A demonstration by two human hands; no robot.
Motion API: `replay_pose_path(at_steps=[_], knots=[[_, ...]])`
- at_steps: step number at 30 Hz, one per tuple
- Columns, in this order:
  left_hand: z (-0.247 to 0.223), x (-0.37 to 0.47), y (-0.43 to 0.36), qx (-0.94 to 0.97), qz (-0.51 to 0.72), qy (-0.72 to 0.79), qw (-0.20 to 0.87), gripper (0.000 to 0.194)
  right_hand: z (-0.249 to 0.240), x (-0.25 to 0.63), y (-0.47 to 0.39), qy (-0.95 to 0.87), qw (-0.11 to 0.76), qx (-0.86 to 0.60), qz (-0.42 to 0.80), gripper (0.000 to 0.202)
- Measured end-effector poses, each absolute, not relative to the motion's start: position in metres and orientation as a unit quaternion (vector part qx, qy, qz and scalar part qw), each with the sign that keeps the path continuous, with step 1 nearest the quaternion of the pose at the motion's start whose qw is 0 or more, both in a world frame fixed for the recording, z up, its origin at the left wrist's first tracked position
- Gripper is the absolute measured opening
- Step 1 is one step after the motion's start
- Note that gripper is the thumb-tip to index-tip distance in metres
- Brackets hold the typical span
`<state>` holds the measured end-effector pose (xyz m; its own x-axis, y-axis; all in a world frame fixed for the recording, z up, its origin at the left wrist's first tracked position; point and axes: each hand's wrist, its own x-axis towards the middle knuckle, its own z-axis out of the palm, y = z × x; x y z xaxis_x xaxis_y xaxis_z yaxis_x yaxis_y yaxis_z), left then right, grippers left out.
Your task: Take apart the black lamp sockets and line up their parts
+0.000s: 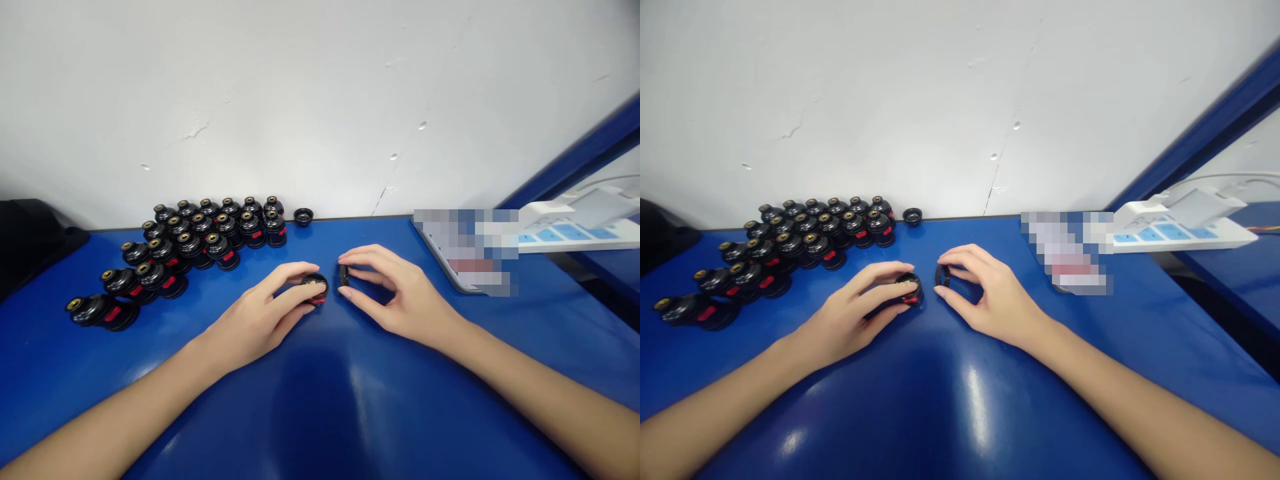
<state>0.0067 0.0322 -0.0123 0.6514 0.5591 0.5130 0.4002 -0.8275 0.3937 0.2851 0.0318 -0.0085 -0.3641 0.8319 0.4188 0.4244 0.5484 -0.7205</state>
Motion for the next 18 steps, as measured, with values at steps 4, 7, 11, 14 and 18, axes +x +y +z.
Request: replay_pose_path(at_steps=[4,7,11,14,18], knots=[[-0.011,0.008,0.033,0.877,0.363,0.283,0.14,0.039,-0.008,0.288,0.034,-0.798,0.395,-0.393,0.23,0.03],[-0.01,0.012,0.031,0.821,0.403,0.339,0.218,0.047,-0.007,0.288,0.033,-0.79,0.417,-0.379,0.242,0.032],[-0.01,0.019,0.026,0.732,0.442,0.363,0.368,0.039,-0.005,0.283,0.027,-0.776,0.447,-0.344,0.283,0.038],[-0.009,0.023,0.023,0.691,0.449,0.374,0.425,0.031,-0.003,0.279,0.022,-0.785,0.449,-0.324,0.278,0.042],[-0.007,0.025,0.023,0.669,0.453,0.394,0.439,0.028,-0.003,0.276,0.02,-0.806,0.438,-0.313,0.245,0.046]])
